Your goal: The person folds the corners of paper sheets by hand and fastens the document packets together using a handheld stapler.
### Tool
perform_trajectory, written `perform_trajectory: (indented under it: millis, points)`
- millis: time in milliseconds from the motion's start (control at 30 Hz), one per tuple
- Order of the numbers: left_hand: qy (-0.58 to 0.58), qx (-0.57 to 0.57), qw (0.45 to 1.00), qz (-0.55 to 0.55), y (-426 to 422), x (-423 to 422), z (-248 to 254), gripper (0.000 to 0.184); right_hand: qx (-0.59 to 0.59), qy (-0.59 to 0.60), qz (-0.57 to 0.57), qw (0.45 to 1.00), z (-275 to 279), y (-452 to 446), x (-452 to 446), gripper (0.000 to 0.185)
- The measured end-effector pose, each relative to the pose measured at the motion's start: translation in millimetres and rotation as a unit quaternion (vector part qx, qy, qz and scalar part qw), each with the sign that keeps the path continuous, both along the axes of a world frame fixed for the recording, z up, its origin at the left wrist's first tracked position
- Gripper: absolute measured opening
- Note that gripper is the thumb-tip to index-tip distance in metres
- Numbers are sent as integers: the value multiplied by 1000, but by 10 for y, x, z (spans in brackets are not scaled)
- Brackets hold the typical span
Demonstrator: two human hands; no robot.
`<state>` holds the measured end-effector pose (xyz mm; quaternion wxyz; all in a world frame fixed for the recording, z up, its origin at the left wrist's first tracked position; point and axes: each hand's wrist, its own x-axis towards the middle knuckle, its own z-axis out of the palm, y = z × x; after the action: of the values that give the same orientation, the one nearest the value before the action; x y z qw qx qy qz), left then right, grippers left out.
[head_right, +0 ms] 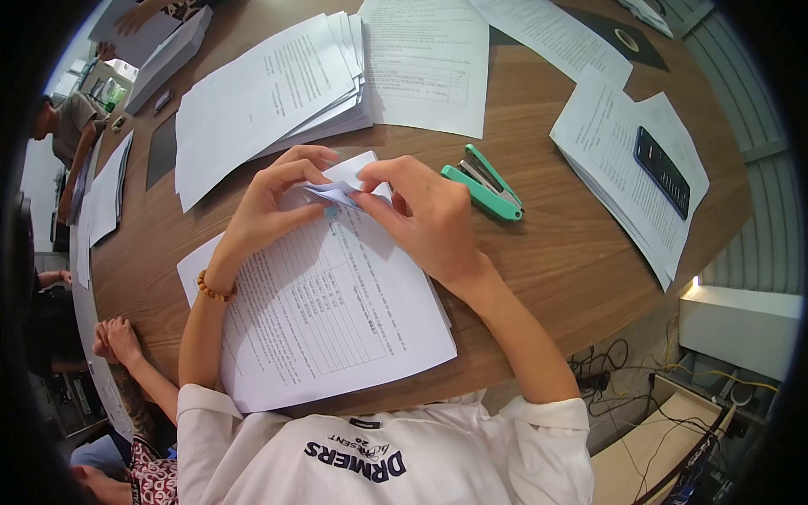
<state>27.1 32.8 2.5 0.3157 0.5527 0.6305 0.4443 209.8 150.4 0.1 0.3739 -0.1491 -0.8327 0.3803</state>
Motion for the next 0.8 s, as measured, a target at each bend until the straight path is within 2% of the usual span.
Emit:
perform_trajectory:
  millis: [67, 200, 367, 600, 800]
  points:
    - [15, 5, 1000, -7, 2, -6, -2, 20, 41, 39, 11, 998, -44, 9, -21, 15]
    - [-9, -4, 1000, -4, 7, 10, 25, 19, 53, 56, 0, 997, -56, -12, -30, 14]
    - [-24, -7, 1000, 3, 12, 12, 25, 16, 128, 65, -16, 990, -92, -34, -39, 15]
    - [-14, -13, 1000, -11, 0, -2, 35, 21, 128, 72, -36, 989, -100, -50, -32, 19]
    - [-24, -16, 1000, -5, 3, -15, 35, 20, 157, 104, -6, 982, -98, -20, -47, 21]
